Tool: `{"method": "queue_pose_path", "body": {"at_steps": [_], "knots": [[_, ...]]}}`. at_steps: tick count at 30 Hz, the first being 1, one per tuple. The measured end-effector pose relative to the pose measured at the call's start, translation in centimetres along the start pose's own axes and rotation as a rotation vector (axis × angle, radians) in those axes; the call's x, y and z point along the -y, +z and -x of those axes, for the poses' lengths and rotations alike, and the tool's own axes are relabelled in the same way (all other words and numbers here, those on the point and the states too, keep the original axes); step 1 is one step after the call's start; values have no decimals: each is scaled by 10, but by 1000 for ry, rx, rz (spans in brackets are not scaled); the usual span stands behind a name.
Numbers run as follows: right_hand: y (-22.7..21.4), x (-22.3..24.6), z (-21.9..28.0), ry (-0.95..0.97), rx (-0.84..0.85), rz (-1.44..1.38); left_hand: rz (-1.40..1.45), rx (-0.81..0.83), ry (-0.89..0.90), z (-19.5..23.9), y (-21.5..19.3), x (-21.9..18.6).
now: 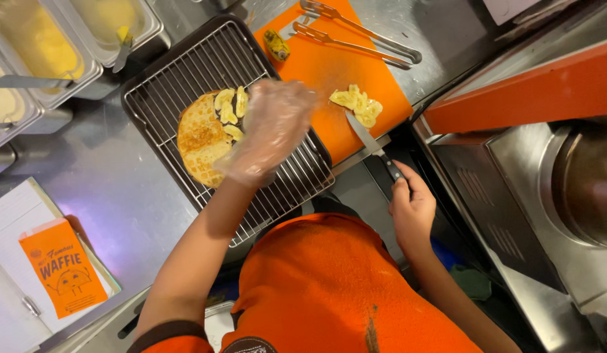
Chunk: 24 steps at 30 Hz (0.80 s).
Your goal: The person spreads a dark chocolate-like spread onto a waffle using a knife, then places sliced bananas on top. They fold the waffle in half, wrap it in an orange paper sleeve, and place it into a white container.
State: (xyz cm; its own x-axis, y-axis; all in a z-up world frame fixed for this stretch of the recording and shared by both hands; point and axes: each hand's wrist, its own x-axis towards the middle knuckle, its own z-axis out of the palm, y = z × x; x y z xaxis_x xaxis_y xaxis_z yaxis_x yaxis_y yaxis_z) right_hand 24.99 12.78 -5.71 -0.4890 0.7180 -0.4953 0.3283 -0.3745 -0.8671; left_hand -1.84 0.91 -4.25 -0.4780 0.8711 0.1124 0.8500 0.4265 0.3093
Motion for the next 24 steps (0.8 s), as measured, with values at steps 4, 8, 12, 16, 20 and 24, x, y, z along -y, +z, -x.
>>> {"method": "queue_pose_path", "body": {"at_steps": [4,8,12,16,20,24], "knots": [[7,-4,-8,-78,-5,-87,-45,-203,325,-31,46,-18],[5,-4,-6,-115,-40,-51,-60,-145,385,-43,61,-20],[-2,-4,-1,-133,-26,-81,-72,-51,274,-50,54,-22],[-10,-2,4,-172,4,-3,136,-12,51,-45,35,-23],[-13,1,10,-175,54,104,634,7,-298,-4,-8,-8],[-7,4,15,-159,115,101,376,-69,-255,54,-60,13]]}}
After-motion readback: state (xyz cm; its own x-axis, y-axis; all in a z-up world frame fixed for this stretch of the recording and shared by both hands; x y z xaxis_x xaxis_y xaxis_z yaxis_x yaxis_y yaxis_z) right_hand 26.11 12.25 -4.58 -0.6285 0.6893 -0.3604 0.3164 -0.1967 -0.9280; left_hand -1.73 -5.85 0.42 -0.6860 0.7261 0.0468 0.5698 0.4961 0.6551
